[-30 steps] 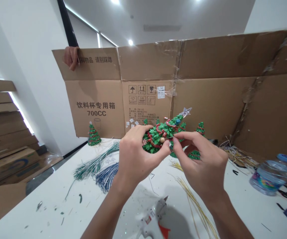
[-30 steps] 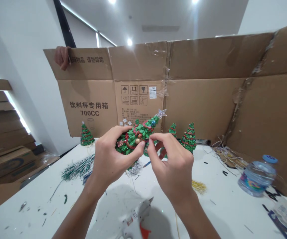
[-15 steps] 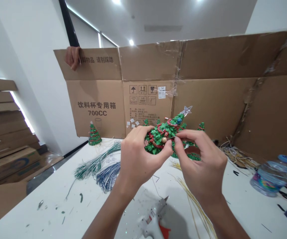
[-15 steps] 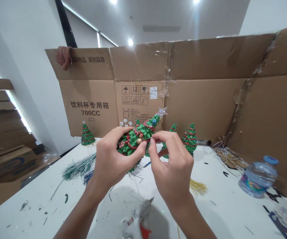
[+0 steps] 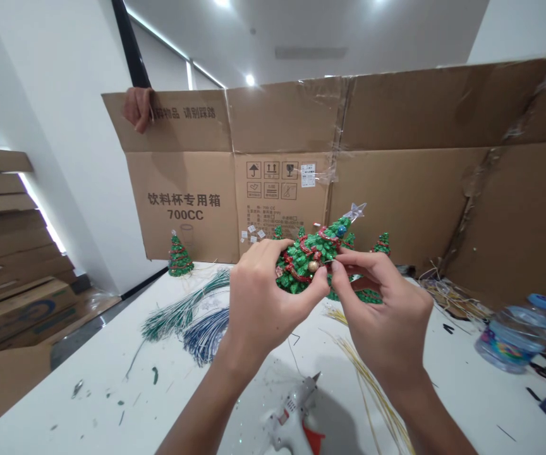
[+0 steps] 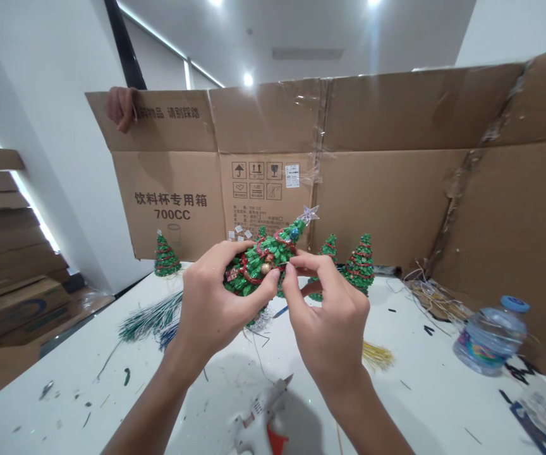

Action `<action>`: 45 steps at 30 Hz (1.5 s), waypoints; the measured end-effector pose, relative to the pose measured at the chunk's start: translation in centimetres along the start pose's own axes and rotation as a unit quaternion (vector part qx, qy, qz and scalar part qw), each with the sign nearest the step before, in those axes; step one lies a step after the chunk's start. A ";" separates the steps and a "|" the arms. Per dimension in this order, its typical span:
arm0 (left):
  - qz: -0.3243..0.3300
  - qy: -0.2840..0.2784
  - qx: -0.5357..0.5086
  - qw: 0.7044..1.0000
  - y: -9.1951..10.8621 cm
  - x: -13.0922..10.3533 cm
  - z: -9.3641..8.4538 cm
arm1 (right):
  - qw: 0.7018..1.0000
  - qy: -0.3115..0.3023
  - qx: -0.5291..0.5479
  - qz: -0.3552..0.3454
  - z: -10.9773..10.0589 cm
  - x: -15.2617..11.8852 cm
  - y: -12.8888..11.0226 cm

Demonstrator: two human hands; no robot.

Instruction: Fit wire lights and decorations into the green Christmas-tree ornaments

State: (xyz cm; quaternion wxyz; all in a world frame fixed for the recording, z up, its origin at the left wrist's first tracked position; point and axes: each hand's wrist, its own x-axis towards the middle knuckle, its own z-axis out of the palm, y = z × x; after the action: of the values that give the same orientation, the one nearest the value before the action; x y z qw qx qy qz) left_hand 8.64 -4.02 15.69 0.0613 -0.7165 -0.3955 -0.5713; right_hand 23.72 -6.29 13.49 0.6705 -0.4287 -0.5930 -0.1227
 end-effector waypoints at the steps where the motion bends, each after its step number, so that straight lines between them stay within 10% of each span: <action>1: 0.002 -0.001 0.002 1.000 0.0 0.0 0.0 | 1.000 -0.002 0.001 0.001 0.0 0.0 0.0; 45: 0.066 0.062 0.177 0.980 2.6 -1.7 1.2 | 0.977 0.023 0.109 0.182 0.8 -0.5 0.0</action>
State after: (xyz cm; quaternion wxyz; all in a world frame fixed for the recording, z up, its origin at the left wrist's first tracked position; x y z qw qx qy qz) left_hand 11.21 -6.00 14.71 0.2493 -0.6820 -0.4378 -0.5301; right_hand 23.02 -5.90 13.02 0.7379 -0.4504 -0.4994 0.0570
